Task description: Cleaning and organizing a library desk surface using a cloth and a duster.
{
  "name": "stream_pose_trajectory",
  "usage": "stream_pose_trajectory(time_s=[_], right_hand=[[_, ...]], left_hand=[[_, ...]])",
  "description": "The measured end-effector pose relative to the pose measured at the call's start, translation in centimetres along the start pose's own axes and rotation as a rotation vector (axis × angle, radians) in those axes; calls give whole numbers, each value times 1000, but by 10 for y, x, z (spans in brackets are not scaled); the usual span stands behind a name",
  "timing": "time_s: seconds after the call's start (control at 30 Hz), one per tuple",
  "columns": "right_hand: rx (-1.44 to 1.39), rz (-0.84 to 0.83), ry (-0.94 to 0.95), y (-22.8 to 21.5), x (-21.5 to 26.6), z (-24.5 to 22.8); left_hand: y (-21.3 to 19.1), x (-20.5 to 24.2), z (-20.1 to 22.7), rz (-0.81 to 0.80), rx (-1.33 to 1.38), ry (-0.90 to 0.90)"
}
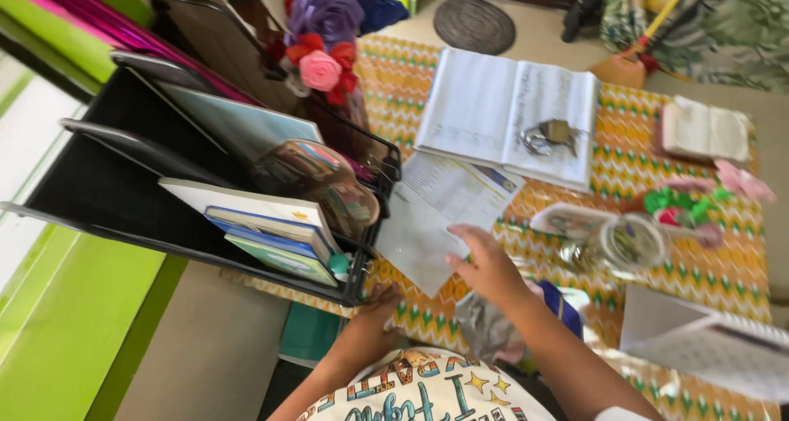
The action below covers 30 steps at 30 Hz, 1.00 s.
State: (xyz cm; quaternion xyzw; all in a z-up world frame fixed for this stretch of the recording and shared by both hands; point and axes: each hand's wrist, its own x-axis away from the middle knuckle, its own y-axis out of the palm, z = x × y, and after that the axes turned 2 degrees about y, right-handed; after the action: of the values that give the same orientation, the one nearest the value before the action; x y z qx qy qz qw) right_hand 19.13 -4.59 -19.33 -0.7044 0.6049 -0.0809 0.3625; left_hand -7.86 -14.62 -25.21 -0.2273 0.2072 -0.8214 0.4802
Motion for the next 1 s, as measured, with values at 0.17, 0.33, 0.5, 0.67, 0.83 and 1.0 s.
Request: stream_pose_trajectory(time_s=[0.17, 0.33, 0.5, 0.67, 0.83, 1.0], right_hand=[[376, -162, 87, -9, 89, -12], [754, -172, 357, -6, 135, -16], [707, -206, 581, 13, 172, 17], [671, 182, 314, 17, 193, -11], [475, 318, 322, -4, 255, -73], [285, 446, 392, -24, 341, -92]], left_hand=[[6, 0, -10, 10, -119, 49], [10, 2, -16, 8, -206, 120], [13, 1, -24, 33, -261, 215], [13, 1, -36, 102, -241, 323], [38, 2, -40, 165, -269, 404], [74, 14, 31, 203, -305, 412]])
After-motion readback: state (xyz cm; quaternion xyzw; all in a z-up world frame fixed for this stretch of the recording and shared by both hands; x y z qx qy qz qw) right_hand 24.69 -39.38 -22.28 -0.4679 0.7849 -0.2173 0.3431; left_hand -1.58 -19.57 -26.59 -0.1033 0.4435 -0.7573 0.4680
